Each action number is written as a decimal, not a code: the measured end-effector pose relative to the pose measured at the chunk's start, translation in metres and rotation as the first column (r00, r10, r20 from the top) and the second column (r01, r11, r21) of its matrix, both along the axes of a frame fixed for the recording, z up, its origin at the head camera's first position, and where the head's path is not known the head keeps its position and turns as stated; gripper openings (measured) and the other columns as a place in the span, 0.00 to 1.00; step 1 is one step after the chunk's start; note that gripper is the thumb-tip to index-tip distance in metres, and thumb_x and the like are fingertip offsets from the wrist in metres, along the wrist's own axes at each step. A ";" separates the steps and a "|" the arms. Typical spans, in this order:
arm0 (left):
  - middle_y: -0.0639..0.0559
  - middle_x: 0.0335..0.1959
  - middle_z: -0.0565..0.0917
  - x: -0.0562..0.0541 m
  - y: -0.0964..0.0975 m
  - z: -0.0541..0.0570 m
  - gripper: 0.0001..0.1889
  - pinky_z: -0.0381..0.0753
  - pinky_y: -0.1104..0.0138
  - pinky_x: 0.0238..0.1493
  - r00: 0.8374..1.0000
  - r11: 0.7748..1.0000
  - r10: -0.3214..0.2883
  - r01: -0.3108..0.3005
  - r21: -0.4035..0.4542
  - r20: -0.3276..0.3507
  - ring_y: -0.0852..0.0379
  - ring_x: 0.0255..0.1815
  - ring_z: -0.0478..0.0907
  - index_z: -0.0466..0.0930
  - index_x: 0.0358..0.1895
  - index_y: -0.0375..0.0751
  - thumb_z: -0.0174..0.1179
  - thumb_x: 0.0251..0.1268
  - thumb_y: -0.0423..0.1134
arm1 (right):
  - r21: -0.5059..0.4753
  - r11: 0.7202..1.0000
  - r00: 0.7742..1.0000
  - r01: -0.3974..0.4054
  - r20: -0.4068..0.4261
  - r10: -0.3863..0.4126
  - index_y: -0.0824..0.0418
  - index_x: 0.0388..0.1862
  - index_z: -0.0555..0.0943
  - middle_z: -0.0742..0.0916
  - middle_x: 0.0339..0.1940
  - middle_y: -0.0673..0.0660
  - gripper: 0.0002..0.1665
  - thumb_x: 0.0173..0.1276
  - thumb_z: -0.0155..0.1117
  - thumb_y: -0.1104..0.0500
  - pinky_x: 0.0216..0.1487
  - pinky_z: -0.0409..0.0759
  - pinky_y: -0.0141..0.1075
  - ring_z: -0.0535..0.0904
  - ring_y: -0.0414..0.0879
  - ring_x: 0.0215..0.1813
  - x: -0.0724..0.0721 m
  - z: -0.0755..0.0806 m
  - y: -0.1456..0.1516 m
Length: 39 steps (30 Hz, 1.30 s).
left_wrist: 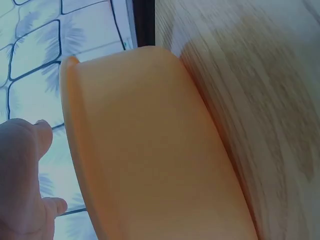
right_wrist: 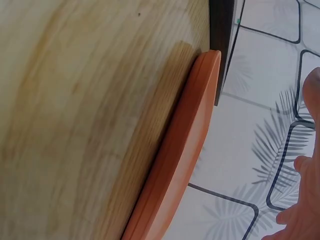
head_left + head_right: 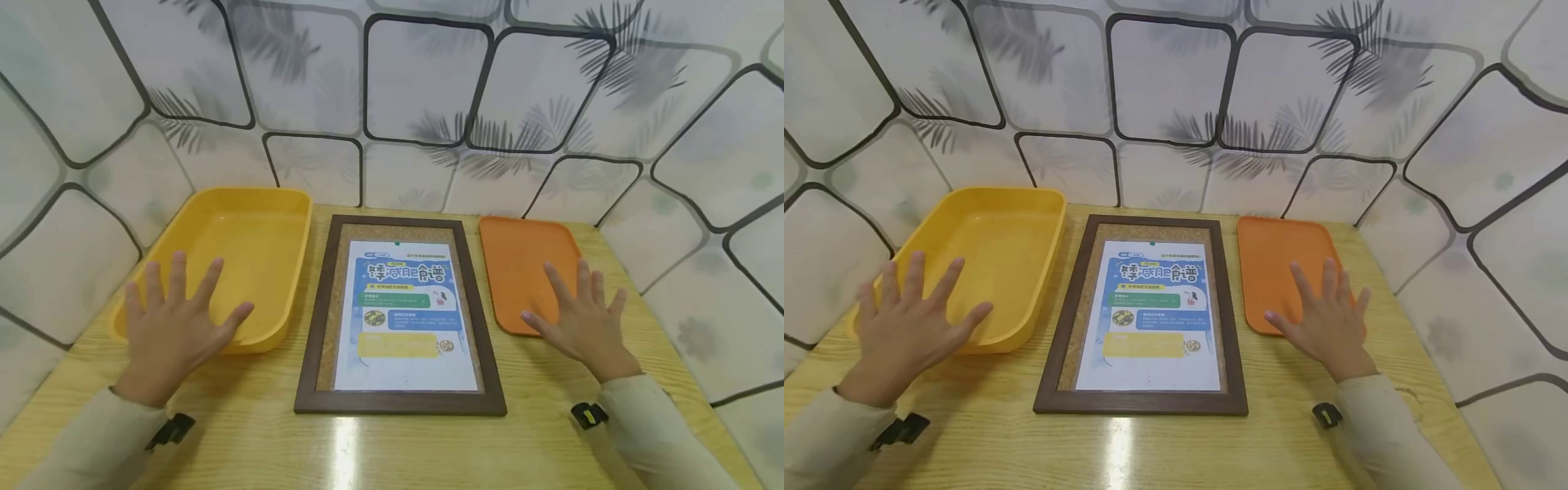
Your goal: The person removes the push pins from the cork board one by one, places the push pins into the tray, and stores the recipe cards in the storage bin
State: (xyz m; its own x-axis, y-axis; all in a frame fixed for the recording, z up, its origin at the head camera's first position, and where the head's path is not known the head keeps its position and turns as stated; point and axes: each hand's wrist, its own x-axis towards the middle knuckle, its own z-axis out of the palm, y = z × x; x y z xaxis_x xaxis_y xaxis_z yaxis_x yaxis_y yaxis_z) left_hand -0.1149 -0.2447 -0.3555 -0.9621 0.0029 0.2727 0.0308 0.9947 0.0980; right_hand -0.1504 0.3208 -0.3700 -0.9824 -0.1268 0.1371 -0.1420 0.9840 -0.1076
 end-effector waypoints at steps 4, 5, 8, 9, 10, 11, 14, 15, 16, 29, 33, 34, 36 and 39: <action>0.27 0.74 0.45 -0.003 0.006 0.001 0.45 0.35 0.28 0.61 0.999 0.999 -0.020 0.019 0.035 0.034 0.18 0.69 0.39 0.51 0.77 0.49 0.43 0.64 0.73 | -0.030 0.999 1.000 -0.017 -0.014 0.017 0.46 0.80 0.42 0.41 0.75 0.76 0.54 0.65 0.51 0.27 0.58 0.27 0.77 0.38 0.80 0.71 -0.005 0.000 -0.003; 0.27 0.75 0.45 -0.003 0.008 0.001 0.45 0.35 0.28 0.61 0.999 0.998 -0.028 0.026 0.049 0.038 0.18 0.69 0.40 0.51 0.77 0.49 0.43 0.64 0.72 | -0.038 0.999 1.000 -0.025 -0.018 0.024 0.47 0.80 0.42 0.42 0.75 0.76 0.54 0.65 0.51 0.27 0.58 0.28 0.77 0.39 0.80 0.71 -0.006 0.000 -0.004; 0.26 0.74 0.47 -0.004 0.011 0.001 0.44 0.39 0.28 0.61 0.998 0.996 -0.052 0.049 0.077 0.033 0.18 0.68 0.43 0.50 0.77 0.47 0.45 0.65 0.70 | -0.065 0.997 0.998 -0.051 -0.034 0.049 0.49 0.80 0.43 0.45 0.75 0.77 0.54 0.66 0.52 0.29 0.59 0.34 0.78 0.44 0.80 0.70 -0.010 0.000 -0.008; 0.25 0.73 0.48 -0.004 0.012 0.000 0.44 0.41 0.28 0.60 0.998 0.995 -0.063 0.060 0.080 0.026 0.18 0.68 0.45 0.51 0.77 0.46 0.45 0.65 0.69 | -0.077 0.995 0.998 -0.060 -0.040 0.057 0.50 0.80 0.44 0.46 0.75 0.77 0.54 0.66 0.52 0.29 0.59 0.36 0.78 0.45 0.79 0.70 -0.011 0.000 -0.009; 0.24 0.73 0.48 -0.004 0.013 0.001 0.44 0.42 0.28 0.60 0.997 0.994 -0.073 0.070 0.088 0.023 0.18 0.67 0.46 0.51 0.77 0.45 0.46 0.66 0.69 | -0.085 0.994 0.997 -0.067 -0.040 0.063 0.52 0.80 0.44 0.47 0.74 0.78 0.54 0.66 0.53 0.30 0.59 0.39 0.77 0.46 0.79 0.70 -0.012 0.000 -0.010; 0.23 0.72 0.50 -0.004 0.014 0.000 0.44 0.45 0.28 0.59 0.996 0.992 -0.084 0.082 0.094 0.013 0.18 0.67 0.47 0.51 0.76 0.43 0.47 0.66 0.68 | -0.096 0.992 0.996 -0.080 -0.049 0.075 0.54 0.80 0.46 0.48 0.74 0.78 0.53 0.67 0.54 0.31 0.59 0.42 0.77 0.48 0.80 0.69 -0.013 0.001 -0.011; 0.21 0.70 0.53 -0.006 0.017 0.000 0.45 0.51 0.30 0.56 0.992 0.985 -0.124 0.125 0.117 -0.023 0.19 0.65 0.51 0.52 0.75 0.36 0.50 0.65 0.65 | -0.145 0.983 0.992 -0.114 -0.062 0.106 0.60 0.78 0.48 0.51 0.72 0.80 0.52 0.68 0.55 0.34 0.56 0.53 0.76 0.55 0.82 0.64 -0.016 0.002 -0.014; 0.21 0.69 0.53 -0.007 0.018 0.000 0.45 0.52 0.30 0.56 0.991 0.980 -0.135 0.137 0.142 -0.024 0.19 0.65 0.51 0.51 0.75 0.34 0.50 0.66 0.64 | -0.167 0.978 0.992 -0.122 -0.062 0.113 0.61 0.78 0.49 0.52 0.72 0.80 0.51 0.69 0.55 0.36 0.55 0.55 0.75 0.56 0.82 0.63 -0.017 0.002 -0.014; 0.20 0.69 0.53 -0.007 0.019 0.000 0.45 0.52 0.31 0.57 0.989 0.973 -0.148 0.149 0.178 -0.022 0.20 0.65 0.51 0.50 0.75 0.32 0.51 0.66 0.63 | -0.194 0.972 0.991 -0.129 -0.055 0.121 0.62 0.78 0.49 0.52 0.72 0.80 0.50 0.69 0.55 0.37 0.55 0.56 0.75 0.56 0.82 0.63 -0.018 0.003 -0.014; 0.26 0.74 0.47 -0.006 0.032 0.018 0.40 0.50 0.33 0.63 0.954 0.816 -0.264 0.141 0.561 0.144 0.25 0.70 0.47 0.38 0.76 0.29 0.42 0.77 0.55 | -0.463 0.872 0.984 -0.161 -0.005 0.178 0.62 0.78 0.49 0.59 0.75 0.69 0.44 0.74 0.54 0.45 0.57 0.64 0.67 0.64 0.72 0.65 -0.038 0.003 -0.028; 0.27 0.74 0.48 -0.003 0.035 0.021 0.39 0.52 0.33 0.62 0.945 0.785 -0.270 0.104 0.610 0.185 0.26 0.71 0.48 0.38 0.76 0.31 0.41 0.78 0.54 | -0.504 0.851 0.980 -0.145 0.044 0.193 0.62 0.78 0.49 0.59 0.75 0.69 0.42 0.75 0.52 0.46 0.59 0.65 0.66 0.63 0.71 0.66 -0.040 0.005 -0.036; 0.28 0.75 0.47 -0.003 0.035 0.022 0.39 0.52 0.33 0.63 0.941 0.771 -0.278 0.100 0.629 0.191 0.27 0.71 0.48 0.38 0.77 0.32 0.41 0.78 0.54 | -0.508 0.848 0.979 -0.149 0.042 0.198 0.62 0.78 0.49 0.59 0.75 0.69 0.42 0.75 0.51 0.46 0.59 0.65 0.65 0.64 0.71 0.66 -0.041 0.006 -0.037; 0.31 0.76 0.47 -0.004 0.038 0.024 0.39 0.52 0.34 0.63 0.933 0.738 -0.294 0.084 0.669 0.208 0.28 0.72 0.47 0.37 0.77 0.34 0.40 0.77 0.56 | -0.521 0.840 0.979 -0.154 0.037 0.203 0.63 0.78 0.50 0.60 0.75 0.69 0.42 0.75 0.51 0.45 0.61 0.65 0.64 0.64 0.71 0.66 -0.043 0.009 -0.040; 0.34 0.77 0.44 -0.007 0.041 0.027 0.40 0.51 0.34 0.64 0.916 0.675 -0.327 0.053 0.736 0.234 0.30 0.73 0.45 0.35 0.78 0.38 0.39 0.77 0.58 | -0.547 0.822 0.976 -0.159 0.038 0.214 0.64 0.77 0.50 0.60 0.75 0.70 0.42 0.76 0.50 0.44 0.63 0.64 0.62 0.64 0.70 0.67 -0.047 0.012 -0.041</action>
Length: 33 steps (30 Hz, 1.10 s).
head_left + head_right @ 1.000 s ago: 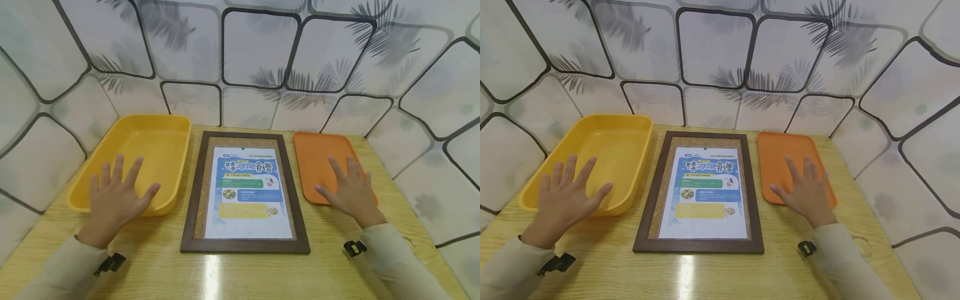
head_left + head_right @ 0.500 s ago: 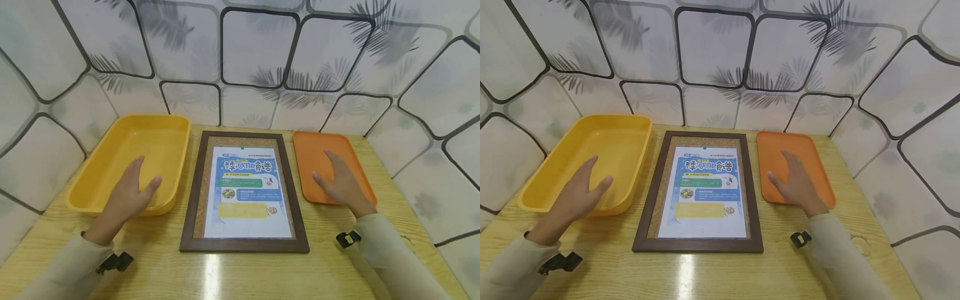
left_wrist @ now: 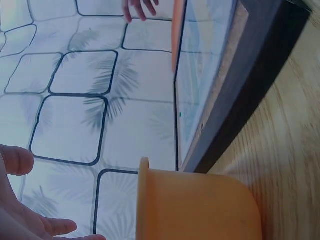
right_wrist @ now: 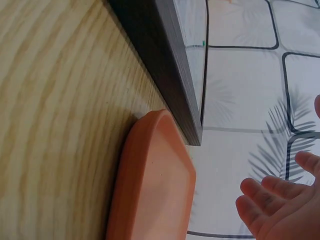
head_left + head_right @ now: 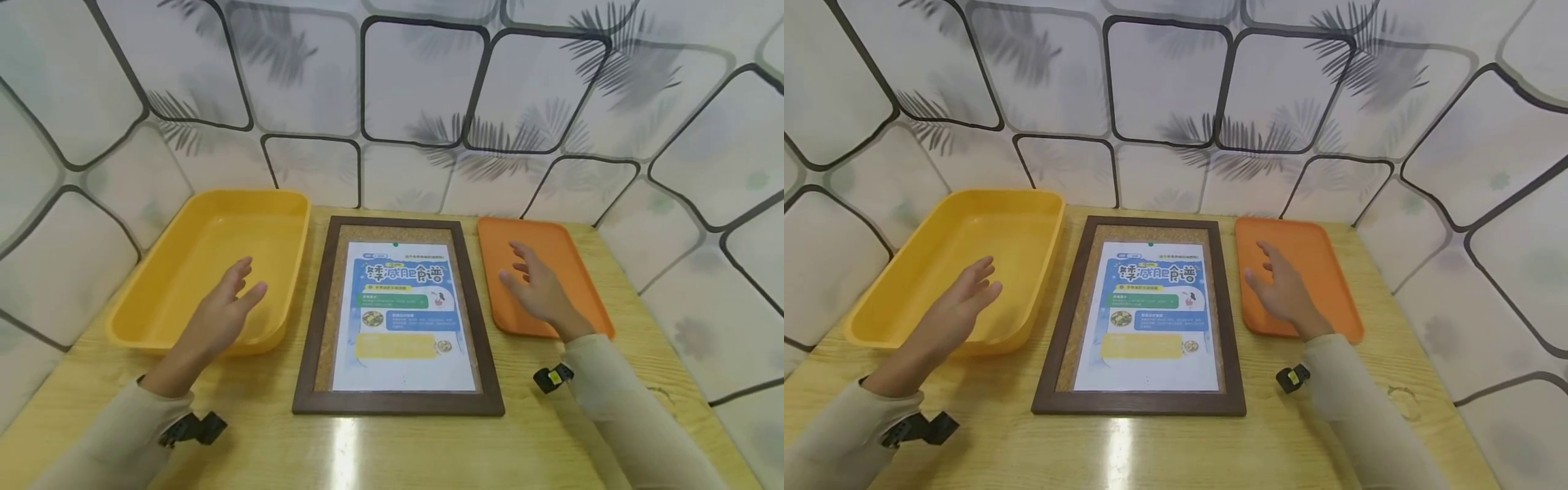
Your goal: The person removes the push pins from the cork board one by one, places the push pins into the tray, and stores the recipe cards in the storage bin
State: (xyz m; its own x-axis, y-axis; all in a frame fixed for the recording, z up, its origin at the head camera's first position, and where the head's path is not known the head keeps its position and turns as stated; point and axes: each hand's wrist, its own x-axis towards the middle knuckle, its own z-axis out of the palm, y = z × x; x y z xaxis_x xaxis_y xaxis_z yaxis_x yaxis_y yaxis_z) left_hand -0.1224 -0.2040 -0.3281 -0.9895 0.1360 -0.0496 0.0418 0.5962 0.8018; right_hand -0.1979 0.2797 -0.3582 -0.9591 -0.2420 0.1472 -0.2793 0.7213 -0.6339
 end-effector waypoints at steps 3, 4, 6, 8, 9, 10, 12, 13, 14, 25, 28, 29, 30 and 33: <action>0.34 0.77 0.43 -0.002 0.002 0.003 0.40 0.49 0.33 0.64 0.999 0.997 -0.013 0.008 0.082 0.052 0.30 0.74 0.43 0.33 0.78 0.40 0.38 0.77 0.58 | -0.030 1.000 1.000 -0.001 0.030 0.002 0.62 0.78 0.49 0.60 0.74 0.70 0.42 0.76 0.49 0.43 0.63 0.64 0.62 0.64 0.69 0.67 -0.004 0.000 -0.001; 0.33 0.77 0.43 -0.002 0.003 0.004 0.39 0.48 0.33 0.65 0.998 0.994 -0.017 0.010 0.111 0.062 0.30 0.74 0.43 0.33 0.78 0.40 0.38 0.77 0.57 | -0.039 0.999 0.999 0.001 0.041 0.001 0.61 0.78 0.49 0.60 0.74 0.70 0.42 0.76 0.49 0.43 0.63 0.65 0.62 0.64 0.68 0.68 -0.006 0.000 -0.002; 0.32 0.76 0.43 -0.003 0.005 0.005 0.38 0.47 0.33 0.65 0.997 0.986 -0.028 0.015 0.164 0.076 0.30 0.73 0.43 0.33 0.78 0.39 0.39 0.78 0.55 | -0.064 0.998 0.998 0.002 0.067 0.002 0.59 0.78 0.48 0.60 0.74 0.70 0.41 0.76 0.49 0.43 0.62 0.65 0.62 0.64 0.67 0.68 -0.009 0.000 -0.004; 0.32 0.76 0.44 -0.004 0.008 0.006 0.38 0.46 0.34 0.66 0.996 0.978 -0.037 0.020 0.205 0.082 0.30 0.73 0.43 0.33 0.78 0.38 0.39 0.78 0.54 | -0.082 0.997 0.996 0.002 0.090 0.005 0.58 0.78 0.48 0.60 0.74 0.70 0.41 0.76 0.49 0.43 0.62 0.66 0.62 0.64 0.67 0.68 -0.011 0.001 -0.006; 0.31 0.76 0.44 -0.004 0.009 0.006 0.38 0.46 0.35 0.67 0.996 0.973 -0.042 0.022 0.230 0.083 0.30 0.73 0.44 0.33 0.77 0.37 0.40 0.78 0.53 | -0.089 0.996 0.995 0.001 0.099 0.008 0.58 0.79 0.47 0.60 0.74 0.70 0.41 0.76 0.48 0.43 0.62 0.65 0.63 0.63 0.67 0.69 -0.012 0.001 -0.007; 0.31 0.76 0.44 -0.005 0.011 0.006 0.38 0.46 0.36 0.67 0.995 0.967 -0.045 0.022 0.254 0.084 0.31 0.73 0.44 0.34 0.77 0.36 0.41 0.78 0.53 | -0.097 0.995 0.994 -0.001 0.105 0.011 0.58 0.79 0.47 0.61 0.74 0.70 0.41 0.77 0.48 0.44 0.62 0.65 0.63 0.63 0.67 0.69 -0.013 0.002 -0.009; 0.30 0.75 0.44 -0.005 0.013 0.006 0.38 0.47 0.38 0.68 0.995 0.954 -0.053 0.025 0.298 0.085 0.31 0.74 0.45 0.34 0.77 0.35 0.41 0.78 0.52 | -0.097 0.995 0.994 0.001 0.113 0.010 0.58 0.78 0.47 0.61 0.74 0.70 0.40 0.77 0.48 0.45 0.62 0.65 0.63 0.63 0.68 0.69 -0.014 0.003 -0.012; 0.29 0.75 0.44 -0.005 0.015 0.006 0.38 0.47 0.39 0.69 0.995 0.948 -0.056 0.026 0.318 0.085 0.32 0.74 0.45 0.34 0.77 0.34 0.41 0.78 0.51 | -0.099 0.995 0.993 0.002 0.116 0.009 0.58 0.78 0.47 0.62 0.73 0.71 0.39 0.78 0.47 0.45 0.62 0.65 0.63 0.62 0.68 0.69 -0.016 0.003 -0.013; 0.29 0.75 0.45 -0.005 0.016 0.005 0.38 0.48 0.40 0.69 0.995 0.942 -0.058 0.026 0.334 0.086 0.33 0.74 0.45 0.34 0.77 0.33 0.42 0.78 0.51 | -0.104 0.995 0.993 0.003 0.120 0.010 0.58 0.78 0.47 0.62 0.73 0.71 0.39 0.78 0.47 0.46 0.62 0.65 0.63 0.62 0.69 0.69 -0.017 0.003 -0.014; 0.29 0.76 0.44 -0.011 0.026 0.003 0.36 0.49 0.41 0.70 0.981 0.864 -0.128 0.038 0.502 0.146 0.32 0.74 0.45 0.34 0.76 0.31 0.38 0.79 0.48 | -0.149 0.989 0.988 0.010 0.153 0.013 0.59 0.78 0.50 0.66 0.71 0.71 0.36 0.79 0.44 0.47 0.62 0.65 0.62 0.63 0.69 0.68 -0.030 0.003 -0.028; 0.29 0.75 0.44 -0.012 0.029 0.003 0.34 0.50 0.42 0.70 0.979 0.862 -0.134 0.039 0.505 0.154 0.32 0.74 0.45 0.34 0.76 0.31 0.36 0.80 0.46 | -0.161 0.987 0.987 0.010 0.162 0.016 0.59 0.78 0.49 0.66 0.71 0.71 0.35 0.79 0.44 0.48 0.64 0.64 0.60 0.63 0.67 0.68 -0.033 0.004 -0.033; 0.29 0.75 0.45 -0.012 0.030 0.003 0.34 0.50 0.42 0.70 0.979 0.862 -0.136 0.040 0.505 0.155 0.32 0.74 0.45 0.35 0.76 0.30 0.36 0.80 0.46 | -0.170 0.985 0.986 0.009 0.166 0.019 0.60 0.78 0.49 0.66 0.71 0.71 0.35 0.79 0.43 0.48 0.64 0.64 0.59 0.64 0.67 0.68 -0.034 0.005 -0.035; 0.29 0.75 0.45 -0.012 0.031 0.003 0.33 0.50 0.42 0.70 0.978 0.863 -0.136 0.039 0.503 0.157 0.32 0.74 0.45 0.35 0.76 0.30 0.36 0.80 0.46 | -0.182 0.983 0.985 0.008 0.169 0.024 0.60 0.78 0.49 0.66 0.71 0.71 0.35 0.79 0.43 0.49 0.64 0.64 0.59 0.65 0.66 0.67 -0.035 0.005 -0.037; 0.29 0.75 0.46 -0.012 0.034 0.004 0.33 0.50 0.42 0.70 0.976 0.859 -0.139 0.036 0.510 0.165 0.31 0.74 0.45 0.35 0.76 0.30 0.35 0.80 0.45 | -0.214 0.977 0.984 0.004 0.177 0.035 0.61 0.78 0.49 0.66 0.71 0.72 0.35 0.80 0.42 0.49 0.65 0.65 0.58 0.67 0.66 0.66 -0.038 0.004 -0.041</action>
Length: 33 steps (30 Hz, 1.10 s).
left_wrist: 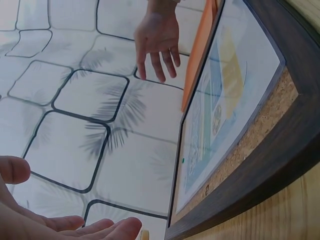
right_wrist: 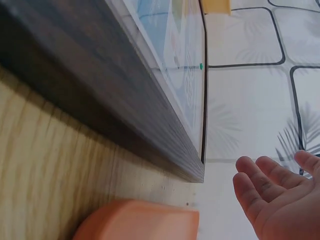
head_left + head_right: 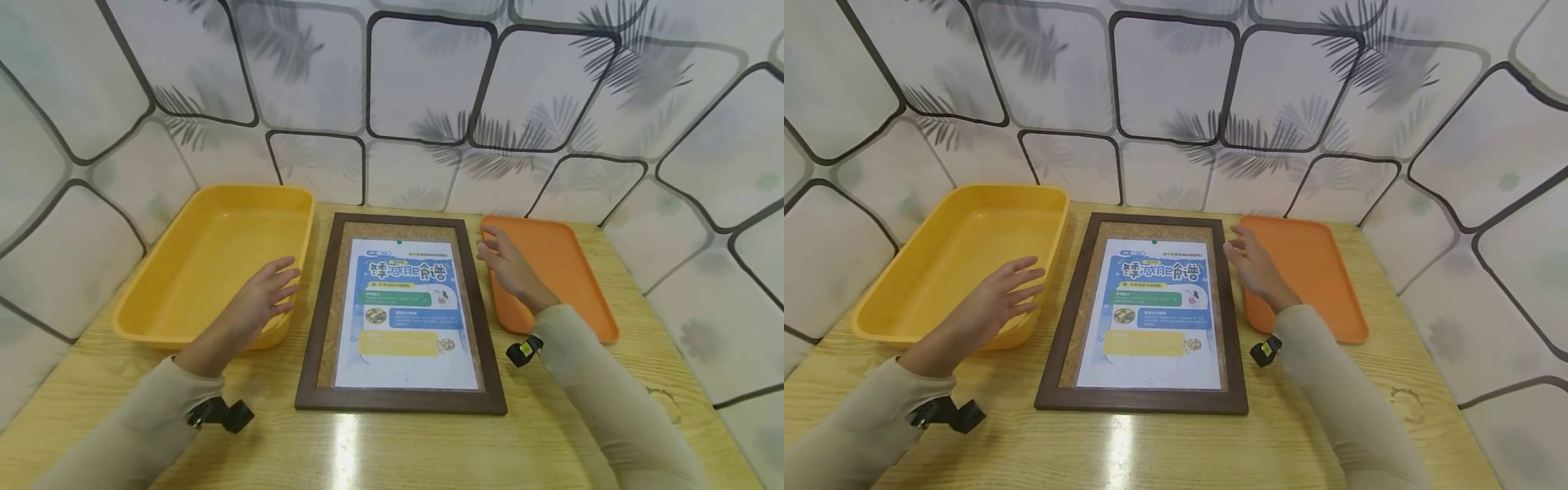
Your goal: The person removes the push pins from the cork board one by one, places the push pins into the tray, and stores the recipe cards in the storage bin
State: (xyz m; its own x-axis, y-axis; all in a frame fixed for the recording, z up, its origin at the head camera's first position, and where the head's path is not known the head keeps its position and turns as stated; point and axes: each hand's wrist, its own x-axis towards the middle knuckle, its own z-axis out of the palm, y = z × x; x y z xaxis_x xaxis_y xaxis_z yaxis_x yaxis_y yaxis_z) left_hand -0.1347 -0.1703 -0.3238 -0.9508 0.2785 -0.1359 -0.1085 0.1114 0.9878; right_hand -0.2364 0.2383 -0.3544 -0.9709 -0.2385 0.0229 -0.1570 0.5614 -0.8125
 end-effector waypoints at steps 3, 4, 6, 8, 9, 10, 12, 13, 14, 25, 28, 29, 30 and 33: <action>0.29 0.75 0.45 -0.001 0.003 0.001 0.32 0.51 0.43 0.70 1.000 1.000 0.001 -0.001 0.019 0.015 0.31 0.74 0.45 0.35 0.75 0.29 0.34 0.80 0.44 | -0.025 1.000 1.000 -0.009 0.010 0.009 0.62 0.77 0.49 0.66 0.70 0.72 0.34 0.80 0.42 0.49 0.65 0.65 0.58 0.69 0.66 0.65 -0.004 -0.002 -0.005; 0.29 0.75 0.46 -0.002 0.004 0.001 0.31 0.51 0.43 0.70 1.000 1.000 0.005 -0.005 0.027 0.018 0.31 0.74 0.46 0.36 0.75 0.29 0.34 0.80 0.43 | -0.036 0.999 1.000 -0.011 0.018 0.012 0.61 0.77 0.50 0.65 0.71 0.72 0.34 0.80 0.41 0.48 0.65 0.64 0.58 0.68 0.66 0.65 -0.006 -0.003 -0.006; 0.29 0.75 0.47 -0.002 0.006 0.001 0.31 0.52 0.44 0.70 0.999 0.999 0.021 -0.022 0.042 0.024 0.31 0.74 0.47 0.37 0.75 0.27 0.34 0.80 0.43 | -0.066 0.998 0.999 -0.019 0.029 0.021 0.62 0.76 0.51 0.65 0.71 0.72 0.33 0.80 0.41 0.48 0.66 0.63 0.59 0.68 0.67 0.65 -0.009 -0.005 -0.010; 0.28 0.74 0.48 -0.002 0.009 0.001 0.30 0.53 0.44 0.70 0.999 0.998 0.039 -0.040 0.057 0.031 0.32 0.73 0.48 0.39 0.74 0.26 0.34 0.80 0.42 | -0.109 0.994 0.999 -0.027 0.037 0.031 0.64 0.75 0.53 0.65 0.71 0.72 0.33 0.80 0.40 0.48 0.66 0.62 0.59 0.68 0.68 0.65 -0.011 -0.006 -0.013; 0.28 0.74 0.49 -0.002 0.011 0.000 0.30 0.54 0.45 0.70 0.998 0.997 0.045 -0.047 0.062 0.032 0.32 0.73 0.49 0.40 0.74 0.25 0.34 0.80 0.42 | -0.128 0.991 0.998 -0.031 0.041 0.037 0.65 0.75 0.53 0.65 0.71 0.73 0.32 0.81 0.40 0.49 0.66 0.62 0.59 0.68 0.68 0.65 -0.013 -0.007 -0.014; 0.28 0.73 0.50 -0.002 0.012 -0.001 0.30 0.54 0.45 0.70 0.998 0.997 0.049 -0.051 0.064 0.032 0.32 0.73 0.49 0.42 0.73 0.24 0.34 0.80 0.42 | -0.145 0.989 0.998 -0.036 0.044 0.043 0.66 0.75 0.54 0.65 0.71 0.73 0.32 0.81 0.39 0.50 0.66 0.61 0.59 0.67 0.68 0.66 -0.014 -0.007 -0.016; 0.28 0.73 0.51 -0.003 0.014 -0.002 0.29 0.53 0.45 0.70 0.998 0.997 0.048 -0.051 0.063 0.036 0.32 0.73 0.50 0.43 0.73 0.23 0.34 0.80 0.42 | -0.171 0.984 0.997 -0.044 0.049 0.053 0.67 0.74 0.55 0.64 0.71 0.73 0.31 0.81 0.39 0.51 0.66 0.61 0.59 0.67 0.69 0.66 -0.016 -0.007 -0.018; 0.28 0.73 0.51 -0.003 0.015 -0.004 0.29 0.54 0.45 0.70 0.998 0.997 0.045 -0.047 0.060 0.037 0.32 0.73 0.50 0.43 0.73 0.23 0.34 0.81 0.42 | -0.177 0.983 0.997 -0.048 0.051 0.058 0.67 0.74 0.56 0.64 0.71 0.73 0.30 0.81 0.39 0.51 0.66 0.61 0.60 0.66 0.69 0.66 -0.017 -0.007 -0.019; 0.28 0.73 0.51 -0.004 0.016 -0.005 0.29 0.54 0.45 0.70 0.998 0.998 0.043 -0.045 0.054 0.040 0.32 0.73 0.50 0.44 0.73 0.24 0.34 0.81 0.43 | -0.182 0.982 0.997 -0.051 0.053 0.062 0.68 0.74 0.56 0.64 0.71 0.73 0.30 0.81 0.38 0.51 0.66 0.61 0.59 0.66 0.69 0.66 -0.018 -0.007 -0.020; 0.27 0.73 0.50 -0.008 0.028 -0.014 0.31 0.57 0.46 0.69 0.996 0.999 0.029 -0.030 0.017 0.087 0.31 0.72 0.51 0.41 0.74 0.25 0.36 0.80 0.42 | -0.171 0.984 0.994 -0.043 0.088 0.059 0.68 0.74 0.56 0.64 0.71 0.72 0.31 0.82 0.37 0.50 0.67 0.62 0.56 0.68 0.66 0.66 -0.032 -0.012 -0.032; 0.26 0.72 0.52 -0.009 0.032 -0.017 0.30 0.59 0.46 0.68 0.994 0.999 0.041 -0.042 0.001 0.104 0.31 0.72 0.53 0.44 0.74 0.25 0.37 0.79 0.42 | -0.150 0.988 0.993 -0.035 0.105 0.051 0.68 0.74 0.56 0.65 0.70 0.71 0.30 0.82 0.37 0.50 0.67 0.63 0.55 0.69 0.65 0.65 -0.035 -0.015 -0.036; 0.26 0.72 0.52 -0.009 0.033 -0.018 0.30 0.60 0.46 0.68 0.993 0.999 0.044 -0.044 -0.003 0.111 0.31 0.71 0.53 0.44 0.74 0.25 0.37 0.79 0.42 | -0.141 0.989 0.993 -0.037 0.109 0.052 0.67 0.73 0.57 0.66 0.70 0.71 0.30 0.82 0.37 0.50 0.67 0.64 0.55 0.70 0.64 0.65 -0.036 -0.016 -0.036; 0.26 0.72 0.53 -0.010 0.034 -0.019 0.30 0.60 0.46 0.67 0.992 0.999 0.045 -0.044 -0.006 0.116 0.31 0.71 0.53 0.45 0.74 0.25 0.37 0.79 0.42 | -0.136 0.990 0.992 -0.036 0.116 0.052 0.67 0.73 0.57 0.66 0.70 0.70 0.30 0.82 0.37 0.50 0.67 0.64 0.55 0.70 0.64 0.65 -0.037 -0.017 -0.037; 0.26 0.72 0.53 -0.011 0.037 -0.021 0.29 0.60 0.45 0.67 0.990 0.999 0.047 -0.045 -0.017 0.133 0.31 0.71 0.54 0.45 0.74 0.26 0.36 0.79 0.42 | -0.130 0.991 0.990 -0.040 0.128 0.057 0.67 0.74 0.56 0.66 0.71 0.69 0.30 0.82 0.37 0.50 0.68 0.63 0.53 0.70 0.63 0.65 -0.040 -0.019 -0.040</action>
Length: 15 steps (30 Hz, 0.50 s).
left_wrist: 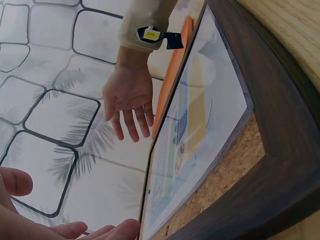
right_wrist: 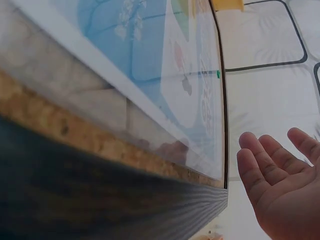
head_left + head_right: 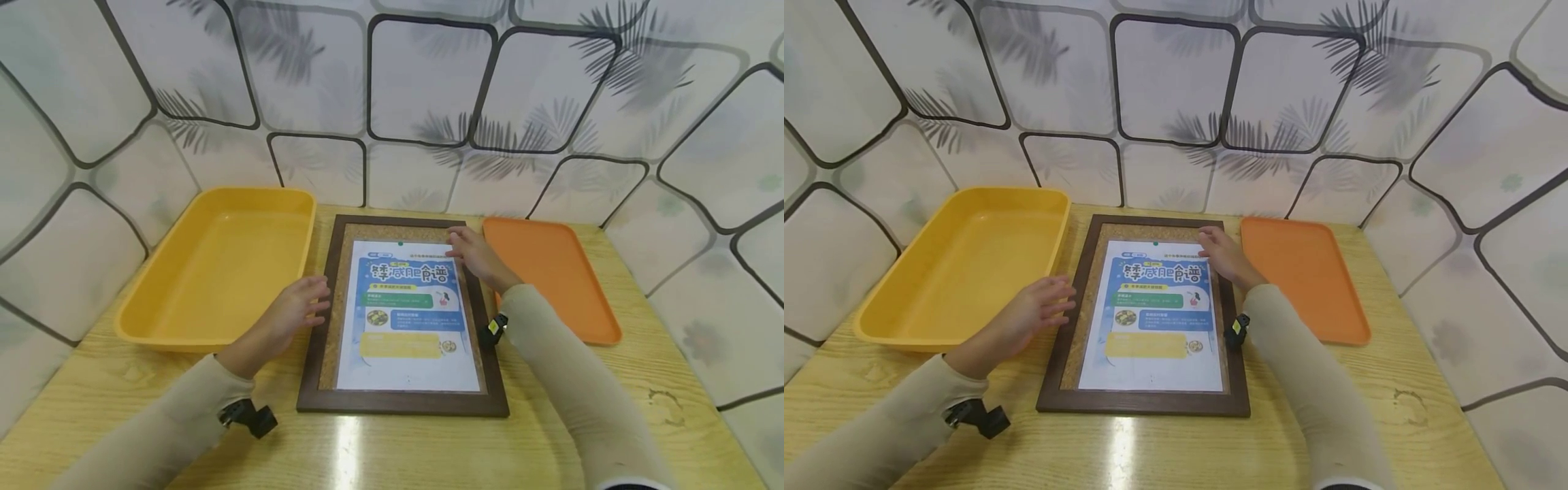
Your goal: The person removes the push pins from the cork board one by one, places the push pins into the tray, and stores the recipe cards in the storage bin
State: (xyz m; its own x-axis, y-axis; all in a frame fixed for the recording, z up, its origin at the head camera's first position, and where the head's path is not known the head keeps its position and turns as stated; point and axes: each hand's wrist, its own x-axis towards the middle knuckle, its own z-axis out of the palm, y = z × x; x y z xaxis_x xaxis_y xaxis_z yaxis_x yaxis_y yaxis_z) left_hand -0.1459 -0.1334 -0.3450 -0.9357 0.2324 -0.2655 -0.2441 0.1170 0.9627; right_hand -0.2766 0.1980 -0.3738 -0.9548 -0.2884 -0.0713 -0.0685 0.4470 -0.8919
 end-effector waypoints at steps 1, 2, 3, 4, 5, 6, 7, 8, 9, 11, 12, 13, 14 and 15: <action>0.27 0.72 0.53 -0.001 0.001 0.000 0.29 0.60 0.45 0.67 1.000 1.000 -0.001 0.001 -0.004 0.007 0.31 0.71 0.54 0.45 0.74 0.27 0.36 0.79 0.42 | 0.006 1.000 1.000 0.002 0.004 -0.002 0.67 0.74 0.57 0.66 0.71 0.69 0.31 0.81 0.38 0.49 0.67 0.64 0.53 0.70 0.63 0.65 -0.001 0.000 -0.001; 0.27 0.72 0.53 -0.001 0.002 -0.001 0.29 0.60 0.45 0.67 1.000 1.000 -0.002 0.002 -0.009 0.013 0.31 0.71 0.54 0.45 0.74 0.27 0.35 0.80 0.42 | 0.017 1.000 1.000 0.005 0.007 -0.005 0.66 0.74 0.57 0.66 0.71 0.68 0.31 0.81 0.38 0.49 0.67 0.64 0.52 0.70 0.62 0.65 -0.001 0.000 -0.002; 0.27 0.72 0.53 -0.001 0.003 -0.001 0.29 0.60 0.45 0.67 1.000 1.000 -0.001 0.002 -0.013 0.020 0.31 0.71 0.54 0.44 0.74 0.27 0.35 0.80 0.42 | 0.024 1.000 1.000 0.011 0.011 -0.011 0.65 0.74 0.57 0.67 0.71 0.67 0.31 0.81 0.38 0.48 0.67 0.65 0.52 0.71 0.62 0.65 -0.002 -0.001 -0.003; 0.28 0.73 0.53 -0.001 0.004 -0.001 0.29 0.60 0.45 0.68 1.000 1.000 -0.001 0.001 -0.018 0.028 0.31 0.71 0.54 0.44 0.74 0.28 0.34 0.80 0.42 | 0.035 0.999 1.000 0.012 0.010 -0.013 0.65 0.74 0.58 0.68 0.70 0.66 0.31 0.81 0.39 0.48 0.66 0.66 0.52 0.71 0.61 0.64 -0.004 -0.001 -0.004; 0.28 0.73 0.53 -0.001 0.005 -0.001 0.29 0.60 0.45 0.68 0.999 1.000 0.001 0.000 -0.021 0.036 0.32 0.71 0.54 0.45 0.74 0.28 0.35 0.79 0.42 | 0.047 0.999 1.000 0.012 0.010 -0.013 0.65 0.74 0.58 0.68 0.70 0.66 0.31 0.81 0.39 0.47 0.66 0.67 0.52 0.72 0.61 0.64 -0.005 -0.002 -0.005; 0.28 0.73 0.53 -0.001 0.006 -0.001 0.29 0.59 0.45 0.68 0.999 1.000 0.001 0.000 -0.022 0.041 0.32 0.71 0.54 0.45 0.74 0.28 0.34 0.79 0.42 | 0.055 0.998 1.000 0.013 0.011 -0.013 0.64 0.73 0.58 0.69 0.70 0.66 0.31 0.81 0.40 0.47 0.66 0.67 0.52 0.72 0.60 0.64 -0.006 -0.002 -0.006; 0.29 0.73 0.54 -0.001 0.007 -0.001 0.29 0.60 0.45 0.68 0.999 1.000 0.002 0.000 -0.025 0.046 0.32 0.71 0.54 0.45 0.74 0.28 0.34 0.79 0.42 | 0.062 0.998 1.000 0.013 0.014 -0.014 0.63 0.73 0.59 0.69 0.70 0.65 0.31 0.80 0.40 0.47 0.65 0.67 0.52 0.72 0.60 0.64 -0.008 -0.003 -0.007; 0.29 0.72 0.54 0.000 0.008 -0.001 0.29 0.60 0.45 0.68 0.999 1.000 -0.001 0.002 -0.027 0.050 0.32 0.71 0.54 0.45 0.74 0.28 0.34 0.79 0.42 | 0.070 0.998 1.000 0.010 0.014 -0.011 0.63 0.73 0.59 0.70 0.69 0.65 0.31 0.80 0.41 0.47 0.65 0.68 0.51 0.72 0.60 0.63 -0.009 -0.004 -0.009; 0.29 0.72 0.54 0.000 0.009 -0.002 0.29 0.60 0.45 0.68 0.999 1.000 -0.002 0.004 -0.027 0.055 0.32 0.71 0.54 0.45 0.74 0.28 0.35 0.79 0.42 | 0.078 0.997 1.000 0.009 0.016 -0.010 0.63 0.73 0.59 0.70 0.70 0.65 0.30 0.80 0.42 0.48 0.65 0.68 0.51 0.73 0.59 0.63 -0.011 -0.005 -0.010; 0.29 0.72 0.55 0.001 0.010 -0.003 0.29 0.60 0.45 0.67 0.998 0.999 -0.009 0.011 -0.032 0.058 0.31 0.71 0.55 0.45 0.74 0.27 0.35 0.79 0.42 | 0.102 0.995 1.000 0.005 0.021 -0.007 0.61 0.73 0.60 0.69 0.70 0.64 0.30 0.79 0.44 0.48 0.65 0.68 0.51 0.73 0.59 0.63 -0.013 -0.006 -0.012; 0.29 0.72 0.54 0.001 0.010 -0.003 0.29 0.60 0.45 0.67 0.998 0.999 -0.014 0.016 -0.033 0.058 0.31 0.70 0.55 0.45 0.74 0.27 0.35 0.79 0.42 | 0.119 0.993 1.000 0.004 0.019 -0.006 0.60 0.73 0.60 0.69 0.70 0.63 0.30 0.79 0.45 0.48 0.65 0.68 0.51 0.73 0.58 0.63 -0.014 -0.006 -0.013; 0.29 0.72 0.55 0.001 0.011 -0.004 0.29 0.61 0.45 0.67 0.998 0.999 -0.018 0.020 -0.035 0.059 0.31 0.70 0.56 0.45 0.74 0.27 0.35 0.79 0.42 | 0.145 0.989 1.000 0.002 0.010 -0.003 0.60 0.73 0.61 0.70 0.70 0.63 0.30 0.78 0.47 0.47 0.65 0.68 0.52 0.73 0.58 0.63 -0.015 -0.006 -0.015; 0.29 0.72 0.54 0.001 0.011 -0.004 0.29 0.61 0.45 0.67 0.998 0.999 -0.023 0.025 -0.036 0.061 0.31 0.70 0.56 0.45 0.74 0.27 0.35 0.79 0.42 | 0.174 0.985 1.000 0.002 -0.002 -0.001 0.59 0.72 0.62 0.70 0.70 0.63 0.30 0.77 0.49 0.47 0.65 0.68 0.52 0.72 0.58 0.64 -0.016 -0.006 -0.016; 0.29 0.72 0.54 0.001 0.011 -0.005 0.29 0.61 0.46 0.67 0.998 0.999 -0.025 0.027 -0.035 0.065 0.31 0.70 0.56 0.45 0.74 0.27 0.35 0.79 0.42 | 0.201 0.979 1.000 0.000 -0.015 0.003 0.58 0.72 0.63 0.71 0.69 0.62 0.31 0.77 0.50 0.47 0.64 0.68 0.53 0.71 0.58 0.64 -0.018 -0.007 -0.017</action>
